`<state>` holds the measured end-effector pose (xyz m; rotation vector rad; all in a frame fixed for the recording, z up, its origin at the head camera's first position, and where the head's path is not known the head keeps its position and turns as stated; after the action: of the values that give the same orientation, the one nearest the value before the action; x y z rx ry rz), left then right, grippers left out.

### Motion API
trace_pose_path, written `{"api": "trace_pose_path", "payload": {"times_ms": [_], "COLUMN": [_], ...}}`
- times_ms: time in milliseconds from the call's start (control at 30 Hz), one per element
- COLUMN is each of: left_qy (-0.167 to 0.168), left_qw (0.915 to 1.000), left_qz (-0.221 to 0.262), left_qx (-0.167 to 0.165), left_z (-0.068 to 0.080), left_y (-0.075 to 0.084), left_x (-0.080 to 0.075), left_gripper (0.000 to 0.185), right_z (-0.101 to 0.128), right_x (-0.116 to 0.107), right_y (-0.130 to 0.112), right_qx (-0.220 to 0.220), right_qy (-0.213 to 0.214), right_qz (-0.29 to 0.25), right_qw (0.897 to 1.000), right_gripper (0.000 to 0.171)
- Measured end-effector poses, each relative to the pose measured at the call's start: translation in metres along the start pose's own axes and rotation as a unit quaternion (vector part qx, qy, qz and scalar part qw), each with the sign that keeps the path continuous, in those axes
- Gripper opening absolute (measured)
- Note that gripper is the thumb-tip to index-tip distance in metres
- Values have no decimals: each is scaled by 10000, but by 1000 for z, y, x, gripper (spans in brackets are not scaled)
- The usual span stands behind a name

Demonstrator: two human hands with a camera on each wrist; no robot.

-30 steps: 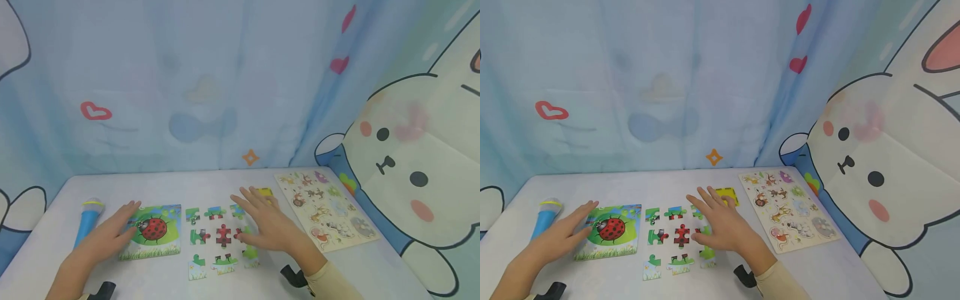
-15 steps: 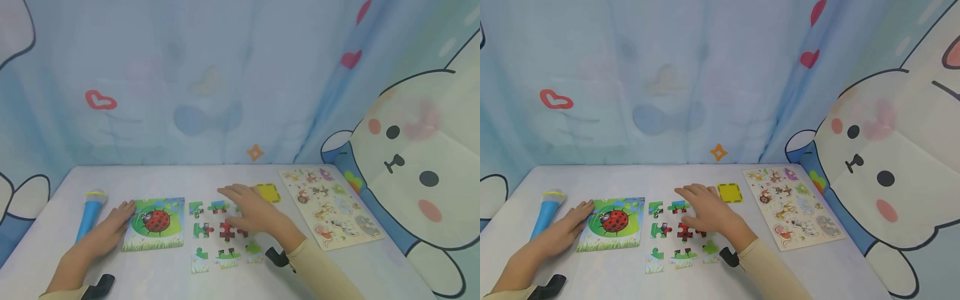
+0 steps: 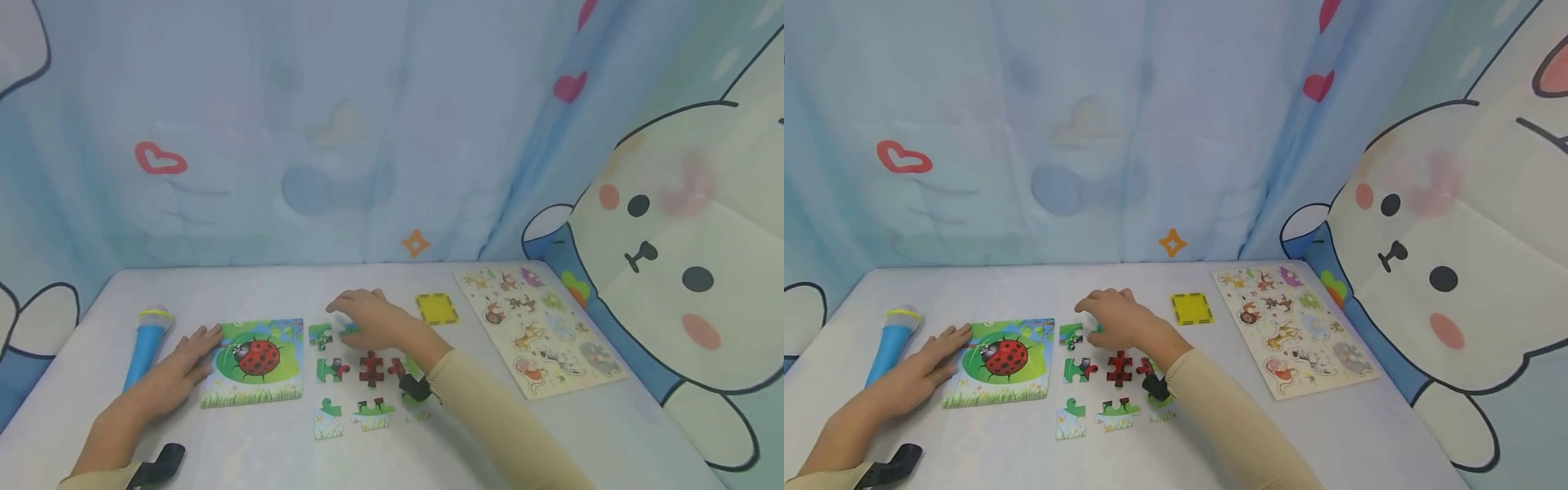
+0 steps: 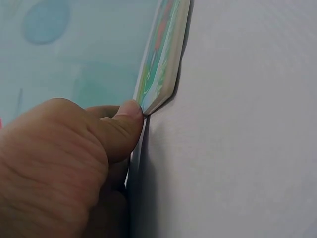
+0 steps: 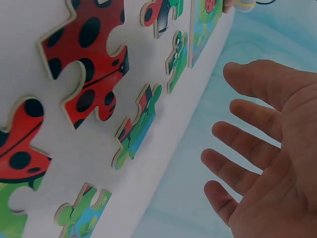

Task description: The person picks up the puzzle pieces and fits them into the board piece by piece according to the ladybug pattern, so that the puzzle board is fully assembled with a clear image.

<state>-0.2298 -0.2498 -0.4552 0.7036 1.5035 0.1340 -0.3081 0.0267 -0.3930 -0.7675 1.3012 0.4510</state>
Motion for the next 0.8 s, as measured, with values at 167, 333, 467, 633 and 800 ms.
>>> {"api": "trace_pose_path", "payload": {"times_ms": [167, 333, 467, 633, 800], "left_qy": [4, 33, 146, 174, 246], "left_qw": [10000, 9999, 9998, 9998, 9996], "left_qz": [50, 108, 102, 88, 151], "left_qx": [-25, 1, 26, -63, -45], "left_z": [1, 3, 3, 2, 3], "left_y": [-5, -7, -6, -5, -6], "left_x": [-3, -1, -3, -2, -3], "left_gripper": [57, 55, 54, 53, 54], "right_z": [-18, -28, -35, -38, -41], "right_x": [3, 15, 27, 33, 30], "right_y": [-3, 1, 5, 4, 1], "right_qx": [32, 305, 390, 354, 206], "right_qy": [-203, -383, -436, -484, -371], "right_qz": [-322, -809, -785, -601, -562], "right_qw": [9993, 9955, 9952, 9964, 9975], "right_gripper": [53, 53, 54, 44, 36]}}
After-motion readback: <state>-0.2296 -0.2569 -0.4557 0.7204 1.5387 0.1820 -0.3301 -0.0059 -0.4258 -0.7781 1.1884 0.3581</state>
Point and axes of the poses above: each hand's wrist, its own z-axis away from the middle knuckle, its own x-axis out of the palm, y = z × x, the point moved 7 cm from there along -z, towards the middle knuckle, and after that the axes turned 9 degrees about -z, right-handed, at the moved point
